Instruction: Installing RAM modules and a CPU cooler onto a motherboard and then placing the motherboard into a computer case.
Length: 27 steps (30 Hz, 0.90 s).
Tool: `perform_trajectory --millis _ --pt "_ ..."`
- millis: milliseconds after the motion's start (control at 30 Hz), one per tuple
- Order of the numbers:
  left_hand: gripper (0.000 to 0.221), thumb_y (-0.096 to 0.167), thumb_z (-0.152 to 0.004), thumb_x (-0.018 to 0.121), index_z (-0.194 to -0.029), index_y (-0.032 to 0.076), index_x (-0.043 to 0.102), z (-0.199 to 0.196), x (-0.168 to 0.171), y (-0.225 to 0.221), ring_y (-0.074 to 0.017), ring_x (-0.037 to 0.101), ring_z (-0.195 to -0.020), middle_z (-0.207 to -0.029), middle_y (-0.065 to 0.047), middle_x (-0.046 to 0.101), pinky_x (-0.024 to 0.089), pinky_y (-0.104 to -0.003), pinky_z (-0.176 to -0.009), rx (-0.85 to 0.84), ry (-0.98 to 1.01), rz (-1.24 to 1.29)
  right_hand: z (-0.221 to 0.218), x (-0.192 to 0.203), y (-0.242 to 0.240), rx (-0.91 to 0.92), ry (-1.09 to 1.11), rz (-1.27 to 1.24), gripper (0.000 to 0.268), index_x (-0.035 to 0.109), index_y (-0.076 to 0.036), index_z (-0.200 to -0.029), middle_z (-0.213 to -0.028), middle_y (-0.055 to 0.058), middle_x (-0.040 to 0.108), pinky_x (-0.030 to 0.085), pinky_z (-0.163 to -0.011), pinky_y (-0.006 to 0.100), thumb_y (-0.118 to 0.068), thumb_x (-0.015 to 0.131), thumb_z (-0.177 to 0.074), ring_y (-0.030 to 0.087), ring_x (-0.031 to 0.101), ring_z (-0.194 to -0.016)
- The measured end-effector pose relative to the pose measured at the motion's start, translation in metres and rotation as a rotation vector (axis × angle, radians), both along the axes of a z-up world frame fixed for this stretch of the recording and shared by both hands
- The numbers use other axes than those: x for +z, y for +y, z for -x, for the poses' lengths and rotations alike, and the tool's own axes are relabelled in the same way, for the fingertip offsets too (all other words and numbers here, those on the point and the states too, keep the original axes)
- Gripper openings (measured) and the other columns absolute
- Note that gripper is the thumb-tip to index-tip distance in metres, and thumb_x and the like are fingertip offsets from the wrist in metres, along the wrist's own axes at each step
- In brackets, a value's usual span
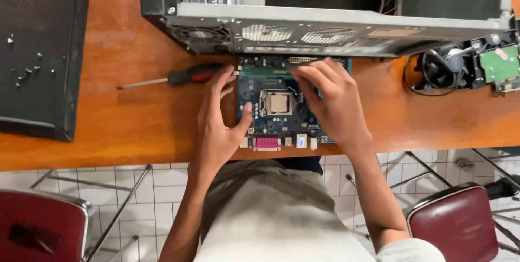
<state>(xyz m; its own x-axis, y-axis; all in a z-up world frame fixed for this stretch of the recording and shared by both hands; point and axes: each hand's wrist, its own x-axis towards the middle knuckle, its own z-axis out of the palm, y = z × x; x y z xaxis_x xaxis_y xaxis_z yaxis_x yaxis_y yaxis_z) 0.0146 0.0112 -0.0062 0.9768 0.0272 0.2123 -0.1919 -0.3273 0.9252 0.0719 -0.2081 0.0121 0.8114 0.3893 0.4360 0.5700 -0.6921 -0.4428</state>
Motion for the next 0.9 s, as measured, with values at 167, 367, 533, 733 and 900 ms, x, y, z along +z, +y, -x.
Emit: perform_trajectory --millis 167,367,533,733,900 --pt "0.052 -0.001 -0.096 0.067 -0.145 0.002 0.052 0.003 -0.002 0.005 -0.0383 0.062 -0.130 -0.140 -0.018 0.060 0.052 -0.046 -0.109 0.052 0.022 0.025 0.004 0.005 0.015 0.052 0.049 -0.121 0.019 0.073 -0.006 -0.106 -0.089 0.006 0.069 0.057 -0.080 0.042 0.009 0.077 -0.094 0.030 0.067 -0.083" --pt "0.041 0.005 -0.097 0.067 -0.138 0.008 0.061 0.005 0.002 0.006 -0.0386 0.068 -0.120 -0.131 -0.018 0.067 0.055 -0.050 -0.101 0.125 0.042 -0.109 0.002 0.001 0.017 0.045 0.059 -0.118 0.017 0.075 -0.007 -0.106 -0.089 0.005 0.071 0.055 -0.082 0.039 0.006 0.078 -0.096 0.028 0.067 -0.084" --pt "0.039 0.005 -0.097 0.068 -0.136 0.009 0.063 0.003 0.000 0.005 -0.0393 0.068 -0.118 -0.129 -0.018 0.068 0.055 -0.050 -0.100 0.130 0.036 -0.108 0.001 -0.005 0.017 0.038 0.082 -0.171 0.020 0.074 -0.008 -0.109 -0.092 0.004 0.071 0.054 -0.084 0.039 0.007 0.077 -0.096 0.027 0.068 -0.090" --pt "0.041 0.005 -0.097 0.068 -0.138 0.009 0.062 0.001 0.004 0.006 -0.0385 0.066 -0.123 -0.133 -0.016 0.065 0.054 -0.050 -0.103 0.076 -0.003 -0.114 0.003 -0.002 0.014 0.027 0.029 -0.095 0.016 0.074 -0.009 -0.108 -0.091 0.005 0.070 0.051 -0.086 0.039 0.004 0.078 -0.098 0.026 0.062 -0.099" --pt "0.043 -0.002 -0.098 0.064 -0.141 0.007 0.062 0.000 -0.002 0.003 -0.0396 0.062 -0.128 -0.138 -0.018 0.058 0.051 -0.052 -0.108 -0.001 -0.047 -0.147 -0.001 -0.006 0.008 0.052 0.062 -0.129 0.015 0.074 -0.007 -0.105 -0.101 0.007 0.069 0.053 -0.083 0.044 0.005 0.079 -0.098 0.030 0.062 -0.100"
